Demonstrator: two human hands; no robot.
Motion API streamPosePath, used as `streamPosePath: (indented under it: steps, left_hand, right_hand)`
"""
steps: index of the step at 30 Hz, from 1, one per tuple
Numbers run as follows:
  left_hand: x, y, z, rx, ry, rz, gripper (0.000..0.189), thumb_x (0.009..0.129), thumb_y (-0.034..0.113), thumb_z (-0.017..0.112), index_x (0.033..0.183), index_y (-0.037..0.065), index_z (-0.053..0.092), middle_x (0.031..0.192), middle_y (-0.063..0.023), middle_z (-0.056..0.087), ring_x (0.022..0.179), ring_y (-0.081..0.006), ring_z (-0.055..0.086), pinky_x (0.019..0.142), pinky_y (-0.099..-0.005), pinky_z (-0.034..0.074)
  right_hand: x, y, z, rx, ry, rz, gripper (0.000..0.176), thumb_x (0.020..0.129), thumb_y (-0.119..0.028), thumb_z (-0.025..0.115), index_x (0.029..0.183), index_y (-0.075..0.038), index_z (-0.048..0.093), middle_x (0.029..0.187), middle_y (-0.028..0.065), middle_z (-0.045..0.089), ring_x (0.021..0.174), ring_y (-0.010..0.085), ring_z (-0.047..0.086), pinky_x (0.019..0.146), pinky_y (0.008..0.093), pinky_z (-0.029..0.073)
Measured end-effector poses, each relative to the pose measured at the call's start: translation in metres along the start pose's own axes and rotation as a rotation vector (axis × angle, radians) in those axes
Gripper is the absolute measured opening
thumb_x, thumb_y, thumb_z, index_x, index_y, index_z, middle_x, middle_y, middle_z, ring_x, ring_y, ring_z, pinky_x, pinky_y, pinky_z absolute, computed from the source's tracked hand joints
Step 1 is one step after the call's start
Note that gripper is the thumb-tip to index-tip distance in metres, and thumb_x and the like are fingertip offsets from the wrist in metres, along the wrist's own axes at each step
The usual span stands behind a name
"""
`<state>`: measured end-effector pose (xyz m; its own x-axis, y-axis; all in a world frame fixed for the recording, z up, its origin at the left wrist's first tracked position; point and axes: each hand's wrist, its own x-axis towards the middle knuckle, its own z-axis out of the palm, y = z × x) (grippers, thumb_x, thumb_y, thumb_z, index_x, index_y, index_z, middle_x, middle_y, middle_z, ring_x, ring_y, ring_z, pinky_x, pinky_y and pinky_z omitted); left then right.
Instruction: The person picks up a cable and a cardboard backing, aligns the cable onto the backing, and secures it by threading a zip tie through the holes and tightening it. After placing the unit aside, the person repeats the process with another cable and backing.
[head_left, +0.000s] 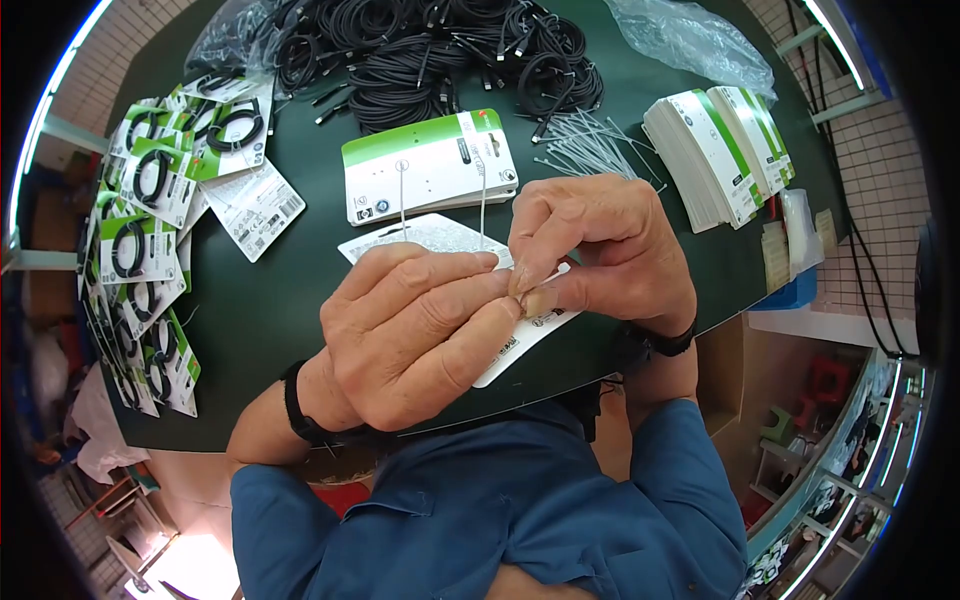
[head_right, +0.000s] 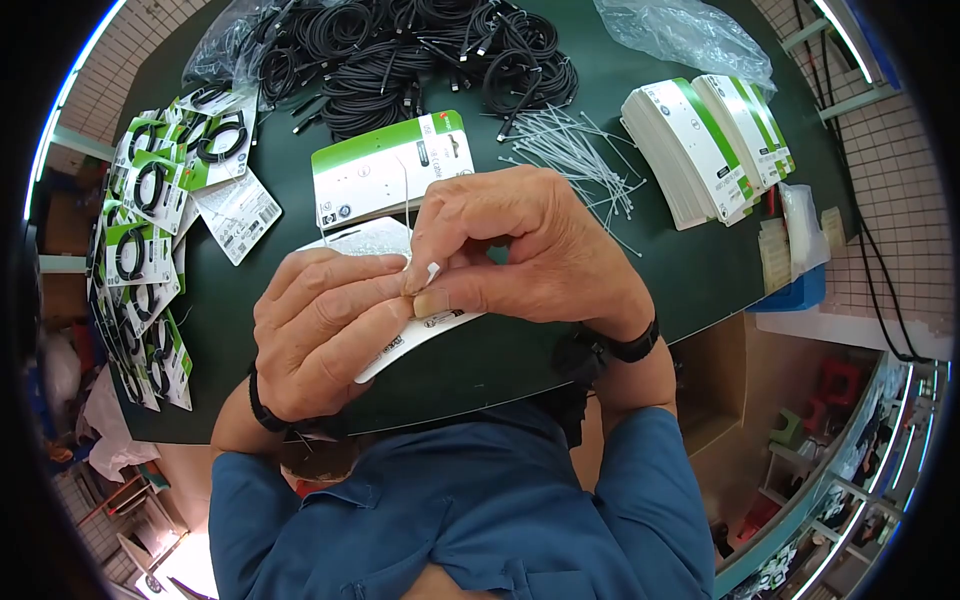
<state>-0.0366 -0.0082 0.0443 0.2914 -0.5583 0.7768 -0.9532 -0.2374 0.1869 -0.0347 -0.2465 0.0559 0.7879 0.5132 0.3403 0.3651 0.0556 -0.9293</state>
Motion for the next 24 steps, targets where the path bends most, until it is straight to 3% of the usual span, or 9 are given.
streamPosePath:
  steps: [3,5,7,8,9,10,12,15,24]
  left_hand:
    - [-0.006,0.001,0.007,-0.162,0.075,-0.062,0.021,0.083,0.005,0.074,0.104,0.004,0.072,0.096,-0.0123,0.076,0.087,-0.0278,0.076,0.075,-0.029,0.058]
    - [-0.008,0.0,0.006,-0.338,0.083,-0.285,0.019,0.091,0.006,0.073,0.11,0.001,0.072,0.098,-0.0126,0.077,0.087,-0.0248,0.076,0.078,-0.029,0.059]
    - [-0.01,-0.002,0.006,-0.419,0.093,-0.399,0.019,0.095,0.007,0.072,0.112,0.0,0.072,0.099,-0.0128,0.077,0.087,-0.0233,0.076,0.079,-0.029,0.059]
    - [-0.01,-0.006,0.008,-0.548,0.166,-0.567,0.02,0.099,0.01,0.069,0.116,-0.001,0.071,0.101,-0.0127,0.077,0.089,-0.0212,0.075,0.081,-0.029,0.059]
    - [-0.011,-0.01,0.011,-0.677,0.243,-0.735,0.023,0.103,0.012,0.067,0.12,-0.002,0.071,0.104,-0.0126,0.077,0.09,-0.0191,0.075,0.083,-0.0291,0.059]
    - [-0.012,-0.014,0.014,-0.806,0.321,-0.901,0.026,0.106,0.015,0.064,0.124,-0.003,0.07,0.106,-0.0125,0.077,0.092,-0.0169,0.074,0.084,-0.0291,0.059]
    - [-0.012,-0.023,0.022,-0.88,0.37,-0.935,0.028,0.107,0.016,0.063,0.127,-0.003,0.069,0.108,-0.0115,0.077,0.095,-0.015,0.073,0.086,-0.0285,0.059]
    - [-0.011,-0.03,0.03,-1.039,0.46,-1.003,0.033,0.11,0.019,0.06,0.133,-0.003,0.067,0.112,-0.0097,0.076,0.099,-0.011,0.07,0.089,-0.0273,0.058]
    - [-0.021,-0.032,0.038,-1.098,0.424,-1.074,0.033,0.11,0.019,0.06,0.131,-0.003,0.069,0.111,-0.0089,0.076,0.097,-0.0096,0.067,0.087,-0.0255,0.056]
  right_hand:
    - [-0.002,-0.001,0.003,0.22,0.092,0.092,0.022,0.075,-0.004,0.089,0.092,0.0,0.075,0.085,0.0089,0.069,0.082,0.0169,0.063,0.067,0.0268,0.046]
    - [-0.001,0.0,0.005,0.331,0.131,0.137,0.025,0.075,-0.006,0.09,0.094,0.001,0.074,0.086,0.0096,0.068,0.084,0.0175,0.063,0.069,0.0274,0.047]
    - [-0.002,0.007,0.008,0.269,0.427,-0.049,0.026,0.078,-0.003,0.087,0.101,0.0,0.074,0.092,0.0096,0.069,0.083,0.0168,0.064,0.068,0.0263,0.048]
    - [-0.001,0.011,0.008,0.236,0.573,-0.144,0.027,0.08,-0.002,0.085,0.104,0.0,0.075,0.095,0.0096,0.069,0.082,0.0164,0.064,0.068,0.0258,0.049]
    - [0.0,0.015,0.008,0.239,0.565,-0.144,0.027,0.08,-0.002,0.085,0.104,0.0,0.075,0.095,0.0096,0.069,0.082,0.0164,0.064,0.068,0.0258,0.049]
    - [0.0,0.02,0.006,-0.032,0.535,-0.239,0.03,0.078,-0.002,0.086,0.105,-0.001,0.074,0.097,0.0094,0.069,0.084,0.0177,0.063,0.07,0.0272,0.049]
    - [0.0,0.027,0.003,-0.575,0.458,-0.422,0.036,0.074,-0.003,0.089,0.106,-0.003,0.073,0.102,0.0089,0.067,0.087,0.0204,0.061,0.073,0.0299,0.05]
    - [0.007,0.034,0.015,-0.908,0.324,-0.48,0.039,0.069,0.001,0.087,0.105,-0.01,0.076,0.099,0.005,0.066,0.085,0.0216,0.06,0.072,0.03,0.051]
    - [0.008,0.046,0.038,-1.069,0.308,-0.459,0.041,0.06,0.0,0.083,0.098,-0.015,0.08,0.093,-0.0002,0.064,0.084,0.0215,0.059,0.067,0.0319,0.05]
